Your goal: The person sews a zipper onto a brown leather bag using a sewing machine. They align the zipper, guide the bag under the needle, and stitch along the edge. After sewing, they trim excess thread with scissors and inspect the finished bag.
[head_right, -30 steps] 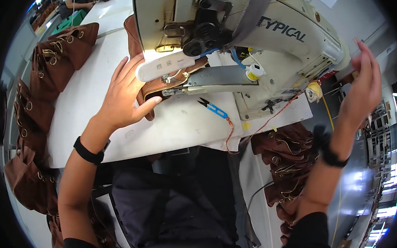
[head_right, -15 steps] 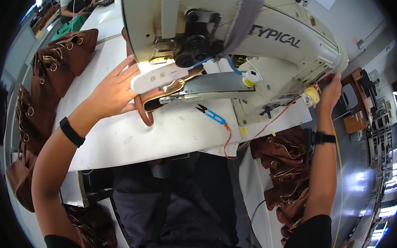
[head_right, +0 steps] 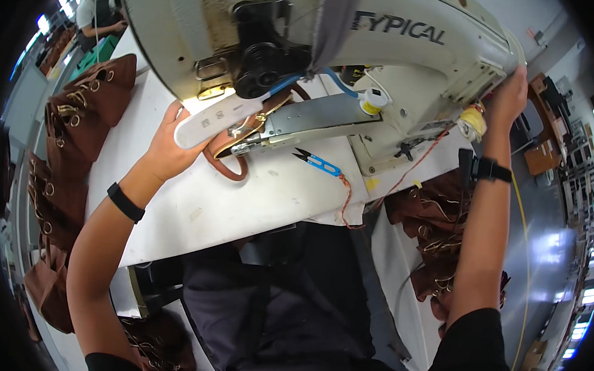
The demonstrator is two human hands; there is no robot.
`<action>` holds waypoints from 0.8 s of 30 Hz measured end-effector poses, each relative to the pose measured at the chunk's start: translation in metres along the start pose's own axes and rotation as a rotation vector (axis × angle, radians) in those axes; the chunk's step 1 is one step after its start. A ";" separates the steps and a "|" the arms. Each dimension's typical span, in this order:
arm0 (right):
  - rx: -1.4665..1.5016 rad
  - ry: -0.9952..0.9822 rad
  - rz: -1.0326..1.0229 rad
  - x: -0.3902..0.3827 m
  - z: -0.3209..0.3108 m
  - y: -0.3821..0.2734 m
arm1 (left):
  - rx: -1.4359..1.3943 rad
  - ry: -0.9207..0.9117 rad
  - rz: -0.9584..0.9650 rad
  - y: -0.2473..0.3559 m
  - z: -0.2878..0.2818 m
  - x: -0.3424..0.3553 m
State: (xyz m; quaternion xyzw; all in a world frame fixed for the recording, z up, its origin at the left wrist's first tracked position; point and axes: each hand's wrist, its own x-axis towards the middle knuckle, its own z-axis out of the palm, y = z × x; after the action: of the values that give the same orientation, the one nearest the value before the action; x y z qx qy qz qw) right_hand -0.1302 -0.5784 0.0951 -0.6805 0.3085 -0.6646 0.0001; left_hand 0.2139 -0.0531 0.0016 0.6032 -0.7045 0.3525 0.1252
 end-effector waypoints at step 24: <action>0.273 -0.076 0.429 -0.015 -0.001 -0.026 | 0.715 -0.577 -0.387 0.035 -0.029 -0.067</action>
State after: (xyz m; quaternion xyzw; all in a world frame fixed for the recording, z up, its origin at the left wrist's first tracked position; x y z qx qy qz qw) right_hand -0.1189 -0.5509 0.0921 -0.6179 0.3530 -0.6586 0.2445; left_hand 0.1903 0.0173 -0.0297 0.8010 -0.4207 0.3610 -0.2262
